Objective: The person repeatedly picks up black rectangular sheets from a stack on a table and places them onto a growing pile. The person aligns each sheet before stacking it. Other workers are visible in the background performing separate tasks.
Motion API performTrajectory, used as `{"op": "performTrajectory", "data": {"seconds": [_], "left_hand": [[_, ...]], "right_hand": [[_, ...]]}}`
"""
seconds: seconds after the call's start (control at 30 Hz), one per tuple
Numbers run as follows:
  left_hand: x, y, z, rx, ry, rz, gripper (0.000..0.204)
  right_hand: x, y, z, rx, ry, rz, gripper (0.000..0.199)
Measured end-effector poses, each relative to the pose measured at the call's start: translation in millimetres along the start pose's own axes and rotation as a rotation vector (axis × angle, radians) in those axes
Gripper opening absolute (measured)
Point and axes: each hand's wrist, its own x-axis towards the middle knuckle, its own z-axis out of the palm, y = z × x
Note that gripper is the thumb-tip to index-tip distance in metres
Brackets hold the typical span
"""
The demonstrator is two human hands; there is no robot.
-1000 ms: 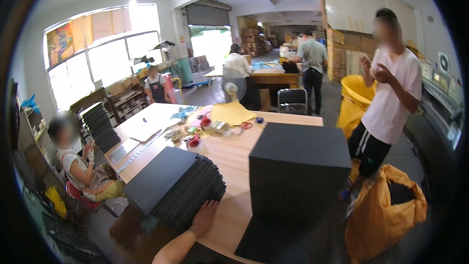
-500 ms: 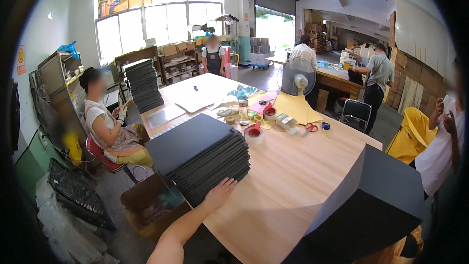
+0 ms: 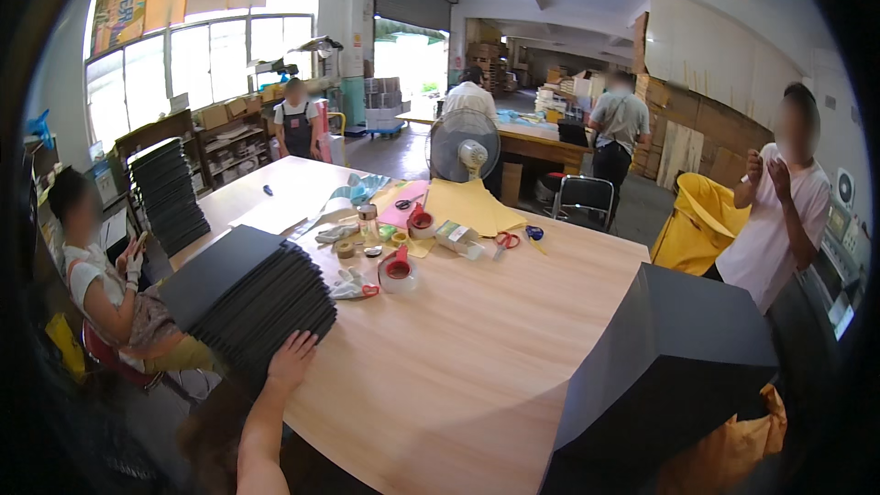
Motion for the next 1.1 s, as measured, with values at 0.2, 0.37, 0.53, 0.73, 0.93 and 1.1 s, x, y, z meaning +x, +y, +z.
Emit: {"op": "performTrajectory", "data": {"seconds": [0.2,0.37,0.53,0.73,0.93,1.1], "left_hand": [[-16.8,-47.1,45.2,-0.062,-0.022,-0.032,0.051],[-9.9,-74.1,75.2,-0.026,0.045,0.011,0.051],[-11.2,-55.0,74.2,0.075,0.085,-0.048,0.051],[-25.6,-5.0,46.8,-0.072,0.078,-0.209,0.049],[-114.7,70.6,-20.5,-0.580,0.089,-0.501,0.053],[-178.2,255.0,-179.5,-0.820,0.436,-0.549,0.028]], "right_hand": [[2.7,1.0,-6.1,0.067,0.081,-0.051,0.029],[-18.9,9.5,15.7,0.040,0.123,-0.097,0.034],[-21.6,12.7,9.3,0.047,0.117,-0.103,0.033],[-51.3,-4.5,70.7,-0.145,0.151,-0.234,0.033],[-19.6,-5.6,60.4,-0.162,0.003,-0.295,0.031],[-15.4,-4.7,46.7,-0.046,0.049,-0.402,0.047]]}}
